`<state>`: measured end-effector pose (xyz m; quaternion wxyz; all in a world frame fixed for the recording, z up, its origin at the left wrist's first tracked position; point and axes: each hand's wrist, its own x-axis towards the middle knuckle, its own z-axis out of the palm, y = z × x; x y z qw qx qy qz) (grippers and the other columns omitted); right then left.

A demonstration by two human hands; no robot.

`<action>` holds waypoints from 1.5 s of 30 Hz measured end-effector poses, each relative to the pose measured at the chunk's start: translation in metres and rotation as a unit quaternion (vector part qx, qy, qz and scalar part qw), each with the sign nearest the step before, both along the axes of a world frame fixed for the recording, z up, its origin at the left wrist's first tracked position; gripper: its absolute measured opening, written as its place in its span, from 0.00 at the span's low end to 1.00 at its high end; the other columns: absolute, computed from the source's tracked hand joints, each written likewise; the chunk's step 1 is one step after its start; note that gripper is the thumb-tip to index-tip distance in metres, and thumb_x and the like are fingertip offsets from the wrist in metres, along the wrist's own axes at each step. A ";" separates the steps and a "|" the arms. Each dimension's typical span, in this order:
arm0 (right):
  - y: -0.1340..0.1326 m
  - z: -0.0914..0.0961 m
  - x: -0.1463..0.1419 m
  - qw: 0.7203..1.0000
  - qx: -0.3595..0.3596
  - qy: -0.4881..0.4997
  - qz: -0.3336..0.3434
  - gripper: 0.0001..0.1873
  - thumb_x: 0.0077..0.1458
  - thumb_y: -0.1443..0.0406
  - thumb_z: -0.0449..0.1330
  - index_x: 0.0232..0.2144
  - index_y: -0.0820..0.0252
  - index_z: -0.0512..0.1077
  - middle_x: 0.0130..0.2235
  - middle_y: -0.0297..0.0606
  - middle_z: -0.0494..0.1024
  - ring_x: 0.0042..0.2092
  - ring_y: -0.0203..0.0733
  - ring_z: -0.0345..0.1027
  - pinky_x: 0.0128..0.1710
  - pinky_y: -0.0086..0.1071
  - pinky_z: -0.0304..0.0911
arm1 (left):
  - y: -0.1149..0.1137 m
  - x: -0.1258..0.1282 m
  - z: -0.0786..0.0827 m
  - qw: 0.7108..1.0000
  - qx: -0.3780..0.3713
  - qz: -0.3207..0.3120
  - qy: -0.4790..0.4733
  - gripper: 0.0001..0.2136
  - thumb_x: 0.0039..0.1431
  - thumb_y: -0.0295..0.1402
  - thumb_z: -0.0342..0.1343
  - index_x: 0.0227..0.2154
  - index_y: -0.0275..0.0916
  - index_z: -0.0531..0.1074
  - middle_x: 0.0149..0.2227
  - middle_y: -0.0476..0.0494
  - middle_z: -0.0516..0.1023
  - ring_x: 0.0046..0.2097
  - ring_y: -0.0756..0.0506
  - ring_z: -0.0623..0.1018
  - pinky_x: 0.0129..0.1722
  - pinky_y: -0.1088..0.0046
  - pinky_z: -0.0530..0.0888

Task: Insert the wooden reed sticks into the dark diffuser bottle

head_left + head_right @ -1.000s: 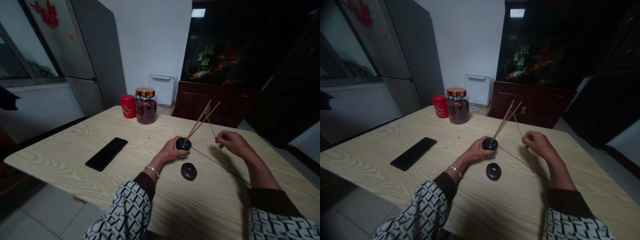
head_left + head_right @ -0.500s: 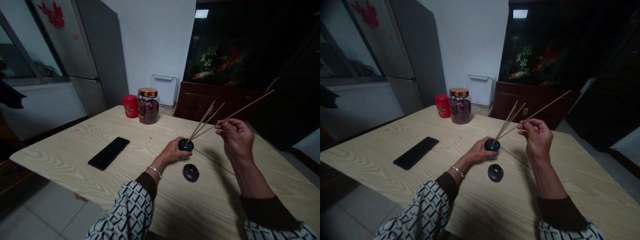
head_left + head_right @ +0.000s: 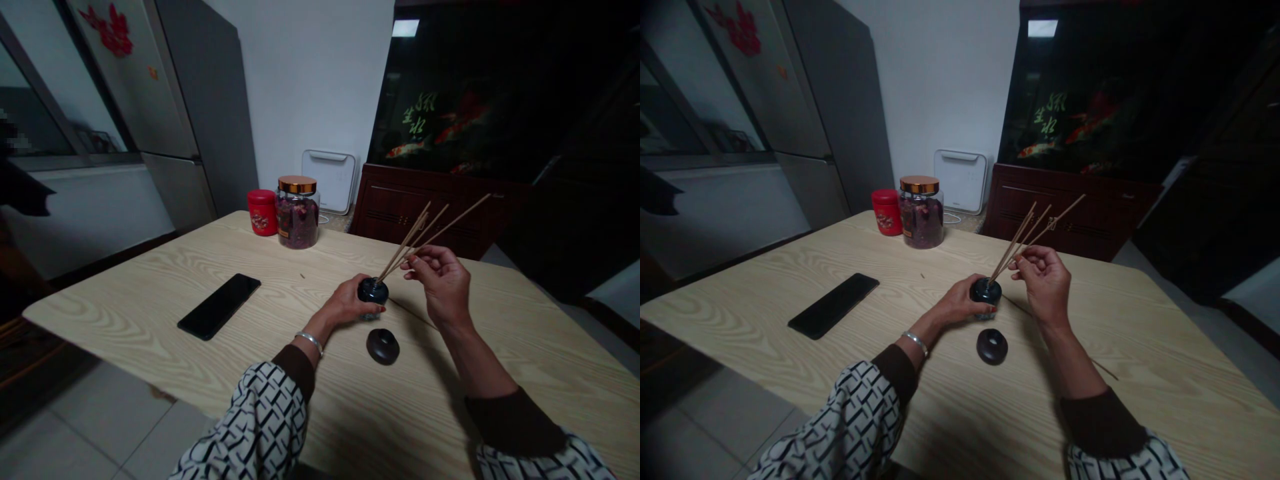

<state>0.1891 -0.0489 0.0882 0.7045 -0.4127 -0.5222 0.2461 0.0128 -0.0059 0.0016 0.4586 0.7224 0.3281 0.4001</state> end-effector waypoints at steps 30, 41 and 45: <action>0.010 -0.032 0.109 0.691 -0.374 -0.618 0.026 0.03 0.44 0.65 0.61 0.24 0.58 0.75 0.30 0.41 0.80 0.32 0.44 0.72 0.30 0.34 0.59 | -0.002 0.000 0.004 1.000 -0.014 -0.007 -0.008 0.32 0.43 0.37 0.72 0.52 0.36 0.71 0.44 0.38 0.78 0.47 0.40 0.77 0.49 0.60 0.74; -0.003 0.022 0.072 0.992 -0.116 -0.043 0.031 0.17 0.43 0.60 0.71 0.37 0.57 0.78 0.33 0.37 0.80 0.30 0.36 0.71 0.23 0.26 0.61 | 0.001 0.001 -0.001 1.000 -0.014 0.000 -0.010 0.32 0.42 0.38 0.73 0.52 0.37 0.71 0.44 0.39 0.78 0.46 0.40 0.77 0.50 0.59 0.74; -0.008 0.032 0.050 0.996 -0.062 0.045 0.038 0.13 0.43 0.63 0.72 0.34 0.55 0.78 0.34 0.36 0.79 0.32 0.35 0.72 0.23 0.24 0.62 | 0.000 0.001 0.000 1.000 -0.017 -0.001 -0.012 0.32 0.42 0.38 0.73 0.51 0.37 0.71 0.44 0.39 0.78 0.47 0.40 0.77 0.50 0.59 0.74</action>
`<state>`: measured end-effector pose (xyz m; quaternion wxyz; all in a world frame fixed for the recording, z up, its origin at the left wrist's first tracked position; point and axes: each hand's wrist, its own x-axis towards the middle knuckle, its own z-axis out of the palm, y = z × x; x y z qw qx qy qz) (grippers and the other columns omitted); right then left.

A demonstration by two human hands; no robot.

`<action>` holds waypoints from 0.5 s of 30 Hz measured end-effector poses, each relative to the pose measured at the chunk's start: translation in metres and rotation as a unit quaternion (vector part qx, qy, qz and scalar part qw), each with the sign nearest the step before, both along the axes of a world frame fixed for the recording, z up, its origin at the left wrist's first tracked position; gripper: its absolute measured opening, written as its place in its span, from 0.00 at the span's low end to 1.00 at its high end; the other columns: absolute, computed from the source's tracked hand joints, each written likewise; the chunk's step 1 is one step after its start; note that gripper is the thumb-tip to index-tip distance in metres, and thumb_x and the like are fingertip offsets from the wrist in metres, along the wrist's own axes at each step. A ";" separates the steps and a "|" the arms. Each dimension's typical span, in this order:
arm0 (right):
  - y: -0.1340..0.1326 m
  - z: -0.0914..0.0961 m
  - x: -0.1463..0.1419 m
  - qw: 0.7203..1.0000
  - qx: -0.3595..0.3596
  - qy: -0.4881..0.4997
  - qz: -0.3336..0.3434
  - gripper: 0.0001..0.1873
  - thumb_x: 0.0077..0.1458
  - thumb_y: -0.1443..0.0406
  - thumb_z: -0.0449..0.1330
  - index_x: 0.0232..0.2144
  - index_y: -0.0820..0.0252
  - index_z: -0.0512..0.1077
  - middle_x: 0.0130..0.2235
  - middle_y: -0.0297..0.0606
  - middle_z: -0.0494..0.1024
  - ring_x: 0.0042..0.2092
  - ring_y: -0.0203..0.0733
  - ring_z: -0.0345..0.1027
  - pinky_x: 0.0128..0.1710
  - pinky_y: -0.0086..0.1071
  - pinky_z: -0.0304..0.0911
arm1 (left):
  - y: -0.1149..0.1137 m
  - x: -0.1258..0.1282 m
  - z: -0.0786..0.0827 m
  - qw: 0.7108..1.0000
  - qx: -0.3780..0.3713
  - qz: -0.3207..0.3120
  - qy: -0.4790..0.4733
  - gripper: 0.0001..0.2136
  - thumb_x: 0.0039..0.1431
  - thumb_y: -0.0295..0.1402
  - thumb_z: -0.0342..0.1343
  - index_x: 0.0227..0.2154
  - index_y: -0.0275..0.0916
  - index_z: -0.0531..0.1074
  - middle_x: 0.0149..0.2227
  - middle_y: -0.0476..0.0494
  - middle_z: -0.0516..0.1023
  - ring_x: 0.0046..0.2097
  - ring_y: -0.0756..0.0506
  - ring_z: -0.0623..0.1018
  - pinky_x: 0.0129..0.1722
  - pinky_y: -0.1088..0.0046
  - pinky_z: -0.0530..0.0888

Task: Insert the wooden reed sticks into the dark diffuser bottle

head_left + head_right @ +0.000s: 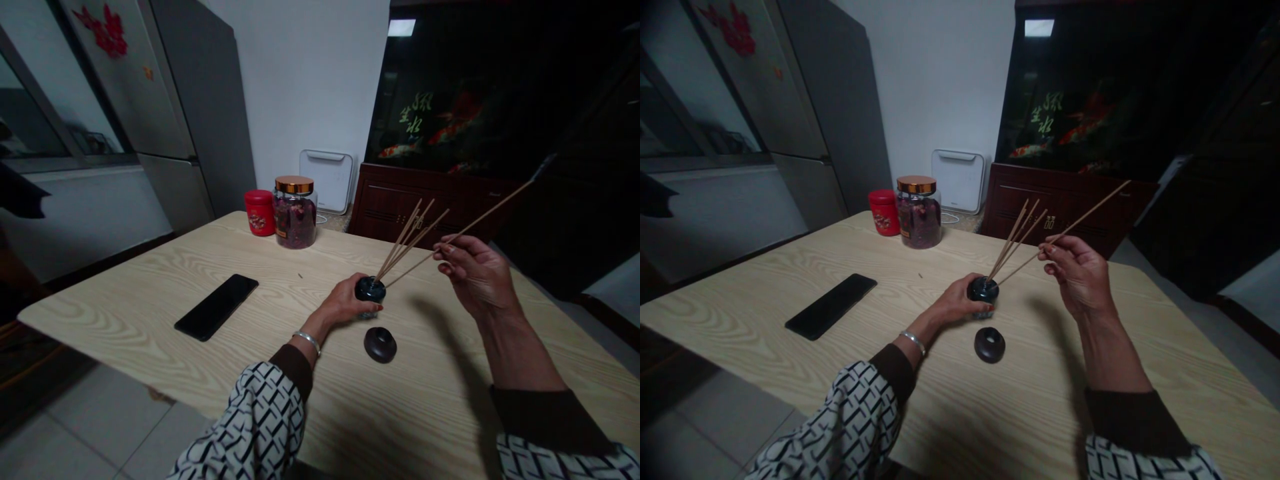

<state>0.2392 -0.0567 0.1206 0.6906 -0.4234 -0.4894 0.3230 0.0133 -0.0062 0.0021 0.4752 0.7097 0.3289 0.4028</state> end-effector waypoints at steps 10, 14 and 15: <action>-0.003 -0.004 -0.031 0.989 0.100 -0.100 -0.050 0.09 0.49 0.64 0.70 0.35 0.56 0.77 0.36 0.35 0.79 0.33 0.37 0.73 0.26 0.28 0.66 | 0.002 0.000 -0.002 1.000 0.021 0.010 0.019 0.33 0.42 0.40 0.72 0.52 0.37 0.71 0.44 0.39 0.77 0.46 0.41 0.76 0.49 0.61 0.74; -0.003 -0.009 -0.034 0.987 0.089 -0.129 -0.028 0.09 0.51 0.62 0.69 0.36 0.56 0.77 0.37 0.36 0.79 0.34 0.38 0.73 0.27 0.30 0.68 | 0.001 0.000 -0.001 1.000 0.016 0.010 0.016 0.33 0.42 0.40 0.72 0.52 0.36 0.71 0.44 0.39 0.77 0.46 0.41 0.76 0.49 0.61 0.74; -0.003 -0.011 -0.036 0.987 0.079 -0.139 -0.021 0.09 0.51 0.62 0.68 0.36 0.57 0.76 0.37 0.37 0.79 0.34 0.38 0.73 0.27 0.30 0.68 | 0.001 0.000 -0.001 1.000 0.015 0.010 0.017 0.33 0.42 0.40 0.72 0.52 0.37 0.71 0.43 0.39 0.77 0.46 0.41 0.76 0.48 0.61 0.74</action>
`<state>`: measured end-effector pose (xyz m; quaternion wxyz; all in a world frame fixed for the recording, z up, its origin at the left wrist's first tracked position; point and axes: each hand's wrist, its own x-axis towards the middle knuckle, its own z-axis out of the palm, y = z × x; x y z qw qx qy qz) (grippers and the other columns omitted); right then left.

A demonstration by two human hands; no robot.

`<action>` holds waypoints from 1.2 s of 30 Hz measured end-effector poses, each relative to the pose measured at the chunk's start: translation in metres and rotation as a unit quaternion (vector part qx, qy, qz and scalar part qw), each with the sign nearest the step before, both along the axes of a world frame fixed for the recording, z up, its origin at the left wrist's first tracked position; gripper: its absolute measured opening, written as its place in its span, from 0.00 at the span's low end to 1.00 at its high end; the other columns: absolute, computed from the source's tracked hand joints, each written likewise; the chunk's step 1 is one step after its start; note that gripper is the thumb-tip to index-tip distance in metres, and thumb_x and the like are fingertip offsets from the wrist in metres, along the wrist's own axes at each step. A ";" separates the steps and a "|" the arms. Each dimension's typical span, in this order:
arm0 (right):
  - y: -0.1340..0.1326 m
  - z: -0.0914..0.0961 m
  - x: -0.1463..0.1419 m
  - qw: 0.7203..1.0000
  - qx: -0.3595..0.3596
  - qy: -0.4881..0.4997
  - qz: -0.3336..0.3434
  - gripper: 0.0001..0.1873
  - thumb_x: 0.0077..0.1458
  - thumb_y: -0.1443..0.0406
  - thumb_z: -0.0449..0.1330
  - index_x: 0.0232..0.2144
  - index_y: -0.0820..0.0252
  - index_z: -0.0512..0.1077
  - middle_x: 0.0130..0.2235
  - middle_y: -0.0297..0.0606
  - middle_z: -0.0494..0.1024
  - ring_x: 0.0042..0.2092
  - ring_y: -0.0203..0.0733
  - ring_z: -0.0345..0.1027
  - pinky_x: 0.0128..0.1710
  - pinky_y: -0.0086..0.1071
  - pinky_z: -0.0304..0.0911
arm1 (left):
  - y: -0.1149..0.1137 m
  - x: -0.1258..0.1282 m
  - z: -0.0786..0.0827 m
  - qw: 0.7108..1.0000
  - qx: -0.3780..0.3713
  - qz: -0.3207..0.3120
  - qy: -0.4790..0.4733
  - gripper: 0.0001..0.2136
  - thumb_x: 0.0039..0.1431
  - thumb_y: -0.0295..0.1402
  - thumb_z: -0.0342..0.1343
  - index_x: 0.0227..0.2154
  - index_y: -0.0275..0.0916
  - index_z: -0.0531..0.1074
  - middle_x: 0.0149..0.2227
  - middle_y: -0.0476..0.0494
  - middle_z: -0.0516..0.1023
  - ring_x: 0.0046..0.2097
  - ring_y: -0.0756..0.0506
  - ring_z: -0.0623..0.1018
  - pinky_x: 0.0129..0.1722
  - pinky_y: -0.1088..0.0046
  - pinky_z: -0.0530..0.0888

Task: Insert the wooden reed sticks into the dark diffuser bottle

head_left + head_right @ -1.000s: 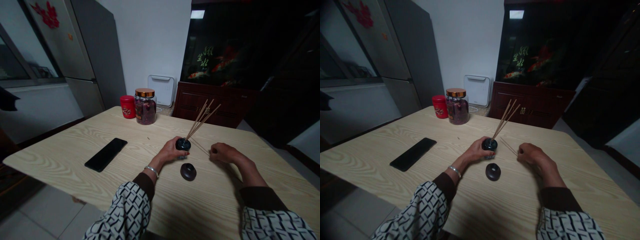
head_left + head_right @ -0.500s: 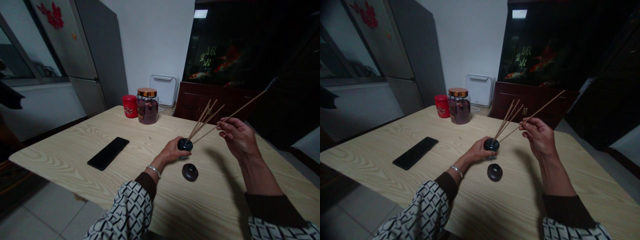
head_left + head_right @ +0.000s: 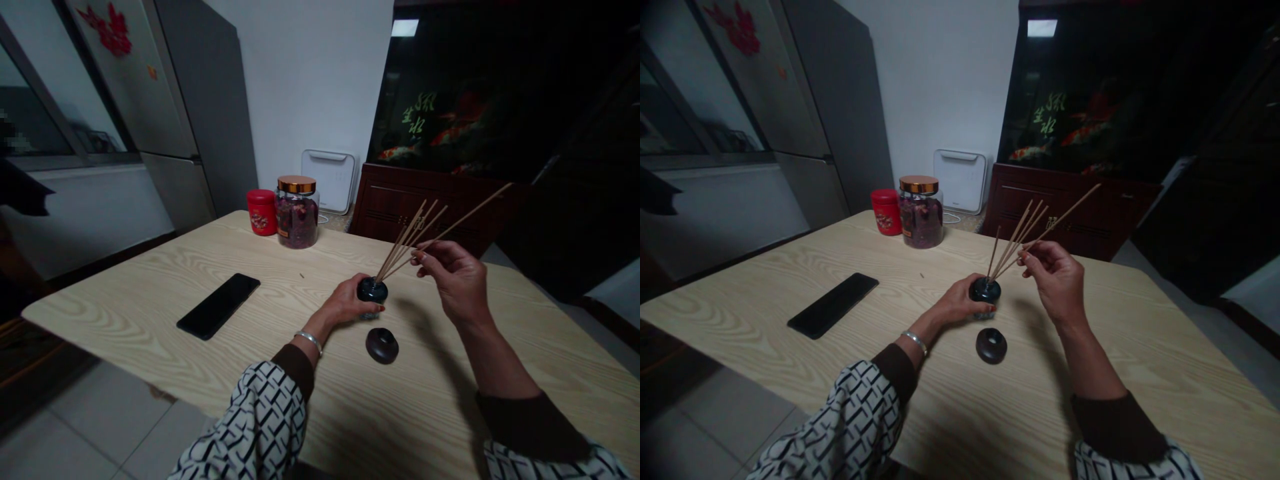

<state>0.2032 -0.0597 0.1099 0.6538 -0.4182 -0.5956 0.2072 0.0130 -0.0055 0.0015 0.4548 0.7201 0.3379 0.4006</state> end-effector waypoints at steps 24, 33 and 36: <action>0.008 -0.073 -0.026 0.943 -0.169 -0.283 -0.040 0.25 0.49 0.53 0.65 0.47 0.55 0.68 0.48 0.43 0.74 0.50 0.52 0.69 0.48 0.44 0.65 | -0.008 0.004 0.002 0.994 0.035 0.062 0.080 0.34 0.41 0.43 0.71 0.52 0.39 0.67 0.45 0.41 0.77 0.43 0.41 0.76 0.42 0.67 0.73; 0.066 -0.082 0.001 0.952 -0.157 -0.262 -0.005 0.24 0.50 0.52 0.64 0.46 0.57 0.71 0.48 0.46 0.76 0.50 0.52 0.71 0.41 0.40 0.69 | -0.002 0.001 -0.009 0.993 0.036 0.108 0.035 0.36 0.45 0.39 0.70 0.56 0.37 0.62 0.53 0.35 0.71 0.51 0.40 0.73 0.51 0.63 0.71; 0.084 -0.081 0.006 0.953 -0.155 -0.262 0.013 0.21 0.51 0.52 0.63 0.44 0.57 0.71 0.47 0.45 0.77 0.50 0.53 0.71 0.43 0.42 0.69 | 0.004 0.002 -0.015 0.990 0.042 0.125 0.042 0.27 0.51 0.37 0.66 0.52 0.39 0.65 0.47 0.40 0.74 0.46 0.43 0.74 0.46 0.66 0.71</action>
